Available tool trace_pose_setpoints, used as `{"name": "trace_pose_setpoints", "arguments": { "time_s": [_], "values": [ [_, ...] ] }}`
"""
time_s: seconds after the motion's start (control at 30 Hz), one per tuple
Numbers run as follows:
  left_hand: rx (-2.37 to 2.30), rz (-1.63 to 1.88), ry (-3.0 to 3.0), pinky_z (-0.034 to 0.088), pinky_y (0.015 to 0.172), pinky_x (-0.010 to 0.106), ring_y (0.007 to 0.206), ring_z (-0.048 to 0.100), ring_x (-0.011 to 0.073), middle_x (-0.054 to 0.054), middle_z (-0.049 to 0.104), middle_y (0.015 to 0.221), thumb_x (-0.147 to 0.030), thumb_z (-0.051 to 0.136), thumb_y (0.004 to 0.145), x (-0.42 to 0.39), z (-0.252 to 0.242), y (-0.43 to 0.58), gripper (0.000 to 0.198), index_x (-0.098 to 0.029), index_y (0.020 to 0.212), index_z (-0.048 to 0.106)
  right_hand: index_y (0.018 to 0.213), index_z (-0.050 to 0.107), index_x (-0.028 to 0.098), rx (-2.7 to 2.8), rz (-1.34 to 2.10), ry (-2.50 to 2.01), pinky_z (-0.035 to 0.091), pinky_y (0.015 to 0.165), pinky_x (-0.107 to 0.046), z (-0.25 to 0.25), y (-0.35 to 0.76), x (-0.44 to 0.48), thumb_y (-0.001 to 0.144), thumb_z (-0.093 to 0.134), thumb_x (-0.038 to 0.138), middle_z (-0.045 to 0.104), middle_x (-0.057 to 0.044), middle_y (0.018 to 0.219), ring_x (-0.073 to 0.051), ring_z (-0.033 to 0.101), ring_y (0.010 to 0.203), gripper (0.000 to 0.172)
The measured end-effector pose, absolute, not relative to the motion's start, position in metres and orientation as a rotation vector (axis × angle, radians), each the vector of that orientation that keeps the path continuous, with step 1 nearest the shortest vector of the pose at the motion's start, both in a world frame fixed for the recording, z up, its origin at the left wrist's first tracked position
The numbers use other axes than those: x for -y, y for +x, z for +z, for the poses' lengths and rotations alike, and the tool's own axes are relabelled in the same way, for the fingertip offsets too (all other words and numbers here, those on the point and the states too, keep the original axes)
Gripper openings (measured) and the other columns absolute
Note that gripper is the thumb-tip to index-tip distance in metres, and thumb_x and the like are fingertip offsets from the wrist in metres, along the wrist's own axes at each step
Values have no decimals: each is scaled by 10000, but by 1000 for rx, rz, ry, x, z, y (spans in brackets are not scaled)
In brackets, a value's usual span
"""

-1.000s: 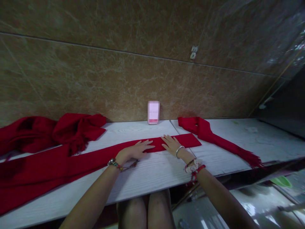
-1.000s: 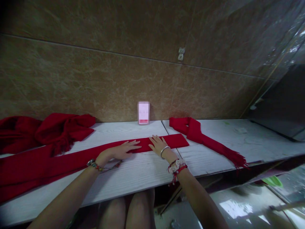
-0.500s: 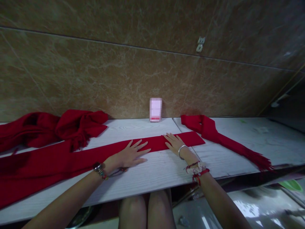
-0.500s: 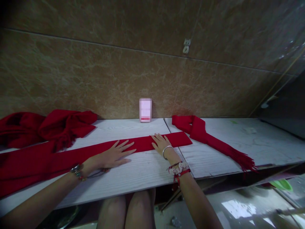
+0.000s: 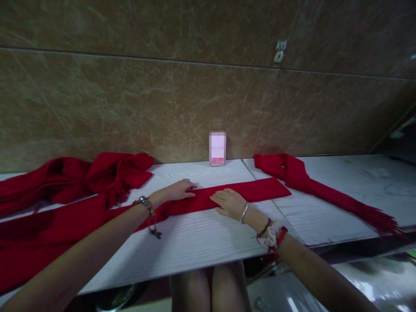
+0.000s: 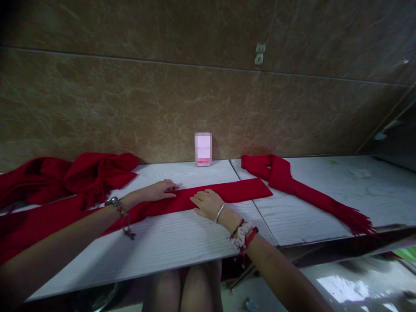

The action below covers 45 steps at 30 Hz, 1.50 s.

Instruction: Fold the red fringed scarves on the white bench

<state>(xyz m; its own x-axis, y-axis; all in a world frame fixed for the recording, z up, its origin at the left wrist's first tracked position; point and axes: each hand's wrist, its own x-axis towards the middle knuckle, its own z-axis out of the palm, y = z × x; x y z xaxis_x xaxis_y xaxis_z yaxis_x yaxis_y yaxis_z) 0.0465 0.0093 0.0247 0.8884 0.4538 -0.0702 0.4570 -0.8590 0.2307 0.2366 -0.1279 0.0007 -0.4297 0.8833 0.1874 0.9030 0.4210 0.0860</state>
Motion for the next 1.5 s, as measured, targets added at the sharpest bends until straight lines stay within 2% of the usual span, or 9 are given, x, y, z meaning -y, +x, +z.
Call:
{"name": "trace_pose_setpoints", "arguments": {
  "time_s": [0.13, 0.23, 0.43, 0.6, 0.77, 0.93, 1.1, 1.27, 1.5],
  "values": [
    [-872, -142, 2603, 380, 580, 210, 624, 512, 130, 9, 614, 713, -283, 545, 707, -15, 29, 65, 235, -135, 872, 623, 1098, 565, 124, 2670, -298, -1643, 422, 819, -371, 12, 225, 124, 817, 518, 265, 641, -129, 1031, -221, 584, 935, 318],
    [-838, -219, 2550, 342, 523, 207, 552, 463, 115, -17, 567, 601, -283, 547, 681, -17, 32, 76, 171, -143, 739, 625, 1071, 571, 138, 2750, -277, -1654, 450, 734, -334, 19, 221, 125, 824, 505, 267, 641, -121, 1020, -215, 596, 899, 287],
    [-804, -184, 2491, 337, 514, 195, 539, 435, 100, -30, 560, 616, -264, 548, 655, -21, 32, 86, 184, -147, 781, 613, 1064, 570, 140, 2820, -340, -1713, 455, 646, -298, 25, 208, 123, 857, 404, 132, 643, -119, 975, -201, 608, 853, 265],
    [-816, -140, 2488, 340, 550, 211, 573, 438, 114, -18, 554, 614, -265, 547, 647, -22, 26, 87, 158, -140, 729, 598, 988, 607, 112, 2639, -444, -1805, 434, 693, -325, 12, 195, 115, 863, 386, 105, 649, -125, 855, -208, 595, 840, 254],
    [-761, -115, 2449, 340, 565, 217, 588, 437, 113, -17, 561, 625, -316, 523, 679, -23, 28, 85, 184, -143, 688, 587, 923, 623, 121, 2526, -597, -1688, 410, 694, -323, 6, 198, 120, 865, 391, 117, 628, -112, 841, -200, 554, 844, 239],
    [-653, 54, 2066, 349, 561, 226, 574, 440, 107, -29, 542, 613, -437, 587, 636, -22, 38, 81, 290, -151, 642, 544, 1169, 528, 150, 2472, -629, -1689, 415, 660, -308, 15, 207, 129, 877, 355, 128, 617, -106, 854, -193, 558, 800, 340],
    [-545, 171, 1808, 366, 578, 222, 575, 461, 93, -38, 537, 608, -405, 681, 580, -23, 61, 95, 298, -149, 633, 537, 1281, 429, 255, 2239, -459, -1878, 430, 644, -268, 36, 218, 133, 851, 346, 95, 597, -95, 977, -169, 569, 801, 466],
    [-494, 193, 1792, 378, 608, 225, 625, 500, 100, -13, 574, 681, -319, 665, 633, -25, 91, 131, 217, -140, 702, 563, 1231, 494, 231, 2063, -242, -1860, 436, 699, -244, 65, 241, 136, 812, 348, 40, 605, -72, 974, -142, 560, 801, 483],
    [-337, 184, 1884, 339, 540, 200, 578, 456, 80, -36, 518, 625, -286, 626, 652, -12, 116, 202, 171, -146, 669, 529, 1006, 650, 161, 1751, -153, -1803, 430, 819, -271, 95, 296, 157, 746, 364, -6, 657, -65, 922, -141, 577, 849, 421]
  ]
}}
